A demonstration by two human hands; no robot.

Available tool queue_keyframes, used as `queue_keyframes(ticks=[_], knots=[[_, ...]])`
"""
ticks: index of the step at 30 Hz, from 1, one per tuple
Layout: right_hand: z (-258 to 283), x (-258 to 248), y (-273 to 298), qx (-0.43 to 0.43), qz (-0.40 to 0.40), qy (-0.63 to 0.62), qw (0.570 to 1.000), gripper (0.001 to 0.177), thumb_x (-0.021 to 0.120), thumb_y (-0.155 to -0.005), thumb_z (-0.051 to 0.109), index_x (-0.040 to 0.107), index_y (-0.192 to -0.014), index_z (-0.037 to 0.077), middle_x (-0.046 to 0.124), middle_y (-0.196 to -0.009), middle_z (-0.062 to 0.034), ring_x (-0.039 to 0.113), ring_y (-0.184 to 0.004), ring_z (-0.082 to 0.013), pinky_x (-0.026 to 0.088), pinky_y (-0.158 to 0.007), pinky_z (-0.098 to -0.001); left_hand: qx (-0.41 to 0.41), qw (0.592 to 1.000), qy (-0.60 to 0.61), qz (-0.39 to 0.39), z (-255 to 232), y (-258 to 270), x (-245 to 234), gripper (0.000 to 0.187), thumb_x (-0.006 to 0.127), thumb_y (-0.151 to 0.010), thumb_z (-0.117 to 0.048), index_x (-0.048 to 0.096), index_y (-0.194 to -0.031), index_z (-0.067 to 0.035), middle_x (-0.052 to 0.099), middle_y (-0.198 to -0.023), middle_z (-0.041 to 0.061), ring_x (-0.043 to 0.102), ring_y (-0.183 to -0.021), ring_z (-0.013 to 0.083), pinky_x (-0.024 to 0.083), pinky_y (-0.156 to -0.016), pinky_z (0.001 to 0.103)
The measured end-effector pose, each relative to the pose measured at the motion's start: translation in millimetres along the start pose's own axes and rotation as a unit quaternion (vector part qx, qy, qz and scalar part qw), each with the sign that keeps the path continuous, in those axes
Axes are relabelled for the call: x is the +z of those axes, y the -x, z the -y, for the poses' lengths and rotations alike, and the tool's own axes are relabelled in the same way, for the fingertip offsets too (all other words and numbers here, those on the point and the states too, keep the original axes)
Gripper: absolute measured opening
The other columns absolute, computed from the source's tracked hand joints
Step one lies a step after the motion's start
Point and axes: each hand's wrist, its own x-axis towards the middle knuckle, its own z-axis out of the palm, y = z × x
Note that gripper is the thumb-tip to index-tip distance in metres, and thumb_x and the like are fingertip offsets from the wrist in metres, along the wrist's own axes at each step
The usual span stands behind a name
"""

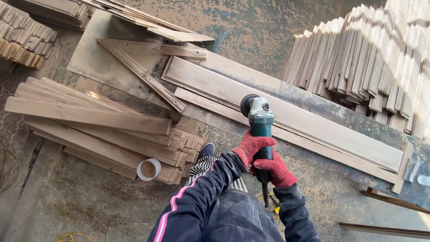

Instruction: Sand the surface of wooden planks using an angle grinder with a sanding disc.

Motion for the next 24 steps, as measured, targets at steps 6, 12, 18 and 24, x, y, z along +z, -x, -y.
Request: queue_keyframes(ticks=[6, 12, 18, 24], knots=[[27.0, 43.6, -21.7, 0.002, 0.007, -0.056, 0.998, 0.033, 0.082, -0.057, 0.003, 0.068, -0.087, -0.002, 0.059, -0.056, -0.0188, 0.061, -0.040, -0.0323, 0.050, -0.037, -0.0418, -0.012, 1.000, -0.005, -0.014, -29.8, -21.3, -13.2, 0.055, 0.091, -0.056, 0.006, 0.062, -0.104, 0.003, 0.067, -0.069, 0.023, 0.072, -0.058, 0.0403, 0.060, -0.053, 0.049], [22.1, 50.1, -42.6, 0.004, -0.022, -0.065, 0.998, 0.032, 0.080, -0.058, 0.001, 0.068, -0.087, -0.002, 0.059, -0.056, -0.0212, 0.060, -0.039, -0.0344, 0.049, -0.036, -0.0427, -0.039, 0.998, -0.054, -0.016, -46.7, -36.3, -12.4, 0.060, 0.094, -0.052, -0.001, 0.066, -0.105, 0.000, 0.069, -0.074, 0.019, 0.074, -0.069, 0.0376, 0.062, -0.063, 0.047], [8.5, 28.9, -64.9, 0.089, 0.053, -0.059, 0.993, 0.032, 0.070, -0.078, 0.005, 0.062, -0.107, -0.005, 0.068, -0.078, -0.0246, 0.064, -0.059, -0.0354, 0.051, -0.054, -0.0425, -0.055, 0.992, -0.088, 0.075, -95.7, -11.9, -15.6, 0.050, 0.084, -0.064, -0.013, 0.063, -0.108, 0.000, 0.068, -0.087, 0.013, 0.066, -0.069, 0.0232, 0.058, -0.067, 0.032], [14.5, 42.7, -78.1, 0.100, 0.059, -0.058, 0.992, 0.036, 0.070, -0.077, 0.005, 0.062, -0.110, -0.005, 0.068, -0.080, -0.0242, 0.064, -0.061, -0.0345, 0.052, -0.054, -0.0443, -0.057, 0.996, -0.046, 0.050, -114.7, -12.8, -23.1, 0.042, 0.084, -0.066, -0.011, 0.065, -0.102, 0.000, 0.068, -0.081, 0.012, 0.064, -0.064, 0.0212, 0.057, -0.062, 0.031]])
